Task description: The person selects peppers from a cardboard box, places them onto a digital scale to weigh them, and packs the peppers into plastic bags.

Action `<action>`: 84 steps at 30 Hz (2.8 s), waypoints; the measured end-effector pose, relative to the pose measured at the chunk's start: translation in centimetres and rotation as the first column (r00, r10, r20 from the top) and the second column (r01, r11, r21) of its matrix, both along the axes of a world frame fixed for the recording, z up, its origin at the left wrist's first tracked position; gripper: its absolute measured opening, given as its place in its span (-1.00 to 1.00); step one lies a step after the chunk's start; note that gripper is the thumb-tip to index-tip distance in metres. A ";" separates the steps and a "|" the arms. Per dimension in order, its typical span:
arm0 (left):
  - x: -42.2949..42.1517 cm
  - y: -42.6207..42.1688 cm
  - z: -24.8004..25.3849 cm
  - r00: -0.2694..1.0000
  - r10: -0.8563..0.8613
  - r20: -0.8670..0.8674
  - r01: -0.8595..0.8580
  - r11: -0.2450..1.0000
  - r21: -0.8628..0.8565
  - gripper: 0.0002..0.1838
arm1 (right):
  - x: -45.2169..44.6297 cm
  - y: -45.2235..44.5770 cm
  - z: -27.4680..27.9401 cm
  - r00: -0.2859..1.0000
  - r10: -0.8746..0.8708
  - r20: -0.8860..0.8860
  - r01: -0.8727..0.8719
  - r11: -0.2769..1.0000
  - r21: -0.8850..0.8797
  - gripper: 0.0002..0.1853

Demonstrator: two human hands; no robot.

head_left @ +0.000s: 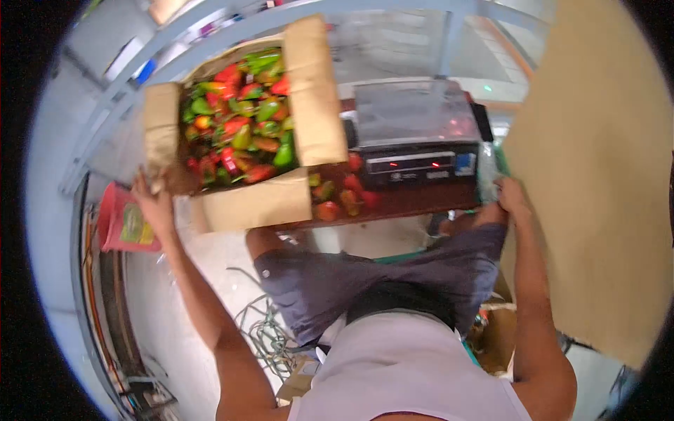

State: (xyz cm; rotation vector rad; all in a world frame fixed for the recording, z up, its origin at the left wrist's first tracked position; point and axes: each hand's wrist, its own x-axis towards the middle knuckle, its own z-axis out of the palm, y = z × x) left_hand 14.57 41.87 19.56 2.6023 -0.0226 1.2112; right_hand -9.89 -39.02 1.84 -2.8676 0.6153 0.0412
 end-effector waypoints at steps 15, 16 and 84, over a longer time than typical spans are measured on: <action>-10.6 -10.8 3.7 0.866 -0.463 0.190 0.479 0.656 -0.583 -0.61 | 2.5 -1.1 -4.7 0.976 -0.166 0.143 0.160 0.986 0.052 -0.77; -11.0 -11.2 3.7 0.842 -0.499 0.204 0.514 0.629 -0.584 -0.62 | 2.2 -1.5 -5.3 0.968 -0.191 0.163 0.184 0.981 0.056 -0.79; -21.0 -34.3 9.6 0.035 -0.969 -0.245 0.828 0.166 -0.535 -0.83 | -4.1 22.9 31.6 0.642 0.579 0.502 -0.724 0.673 0.150 -0.90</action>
